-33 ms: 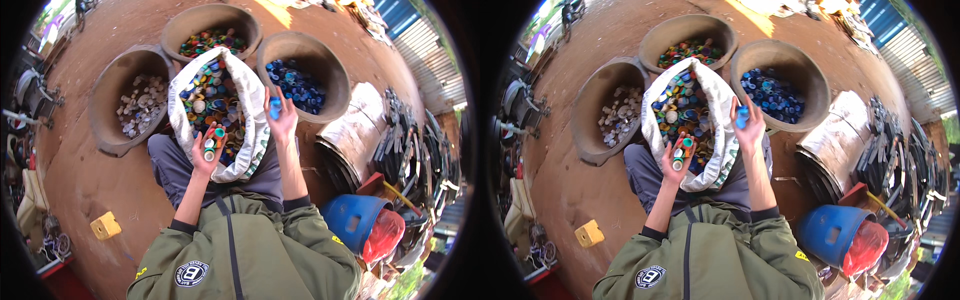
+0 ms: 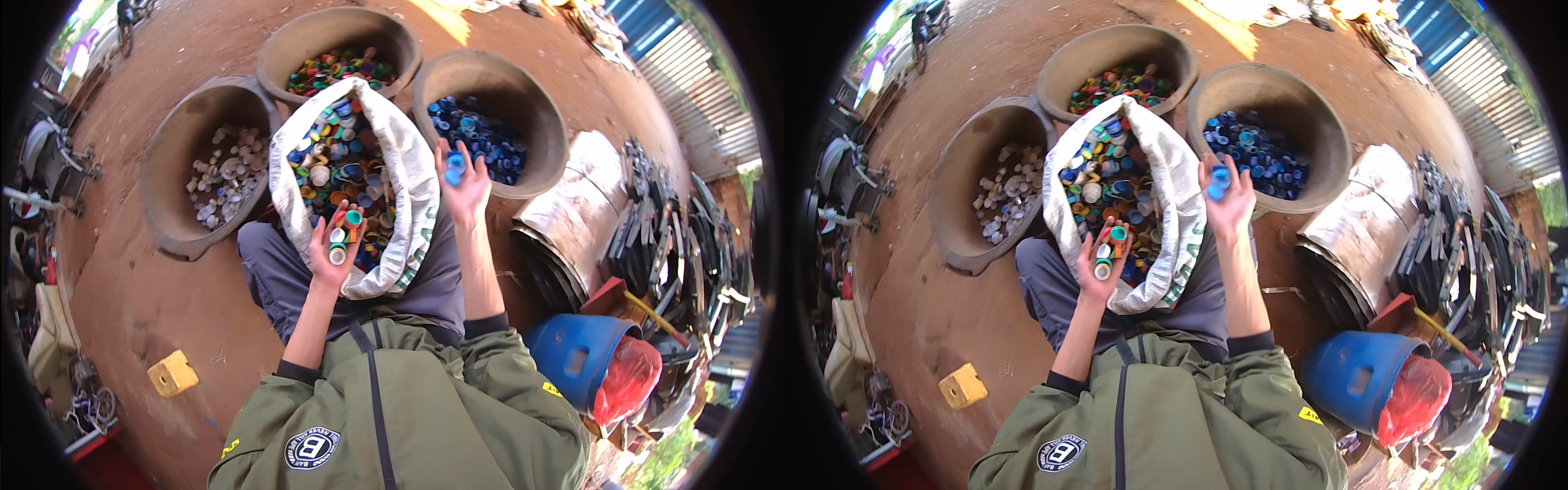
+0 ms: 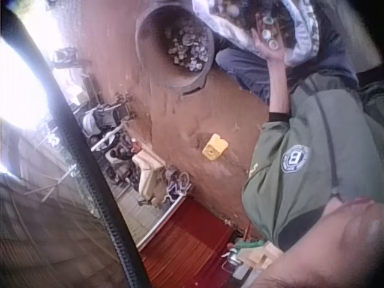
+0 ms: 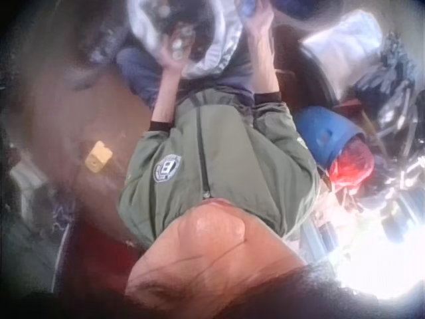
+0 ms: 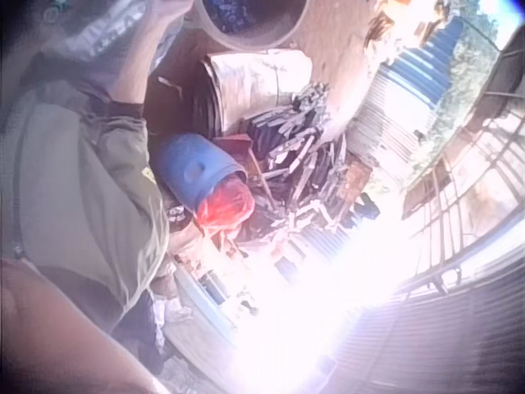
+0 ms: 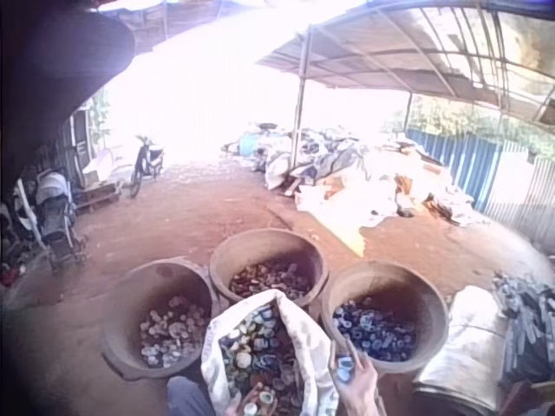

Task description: The person sorts various colored bottle caps by hand from a large white sack into three separate brown plastic bins.

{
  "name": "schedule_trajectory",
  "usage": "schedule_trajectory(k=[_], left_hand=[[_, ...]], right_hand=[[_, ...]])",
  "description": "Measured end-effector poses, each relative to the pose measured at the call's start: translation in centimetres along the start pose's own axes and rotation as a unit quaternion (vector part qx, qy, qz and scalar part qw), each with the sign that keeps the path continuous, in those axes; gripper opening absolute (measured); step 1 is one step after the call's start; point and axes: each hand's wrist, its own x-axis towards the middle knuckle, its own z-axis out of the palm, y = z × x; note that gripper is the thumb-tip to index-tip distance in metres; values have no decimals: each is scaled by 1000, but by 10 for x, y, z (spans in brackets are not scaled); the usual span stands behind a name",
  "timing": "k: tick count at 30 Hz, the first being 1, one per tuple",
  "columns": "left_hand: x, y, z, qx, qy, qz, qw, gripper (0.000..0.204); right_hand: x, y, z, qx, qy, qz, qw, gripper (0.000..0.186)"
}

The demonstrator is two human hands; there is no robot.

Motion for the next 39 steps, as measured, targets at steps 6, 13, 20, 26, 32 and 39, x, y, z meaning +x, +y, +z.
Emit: schedule_trajectory(k=[6, 13, 20, 26, 32, 39], left_hand=[[2, -3, 3, 17, 3, -9, 1000, 53], [-1, 2, 7, 30, -1, -20, 999, 52], [-3, 2, 28, 72, -15, -46, 996, 54], [-10, 16, 21, 107, -19, -66, 992, 55], [-13, 15, 22, 132, 3, -47, 990, 55], [-13, 21, 14, 143, -12, -65, 988, 54]], right_hand=[[64, -90, -34, -175, -82, -137, 972, 96], [47, -60, -38, -144, 16, -111, 983, 87], [-40, 49, -24, -690, -231, -7, 686, 38], [-65, 91, -30, -815, -321, -110, 470, 46], [-75, 99, -18, -809, -302, -146, 482, 41], [-85, 105, -5, -839, -387, -205, 325, 32]])
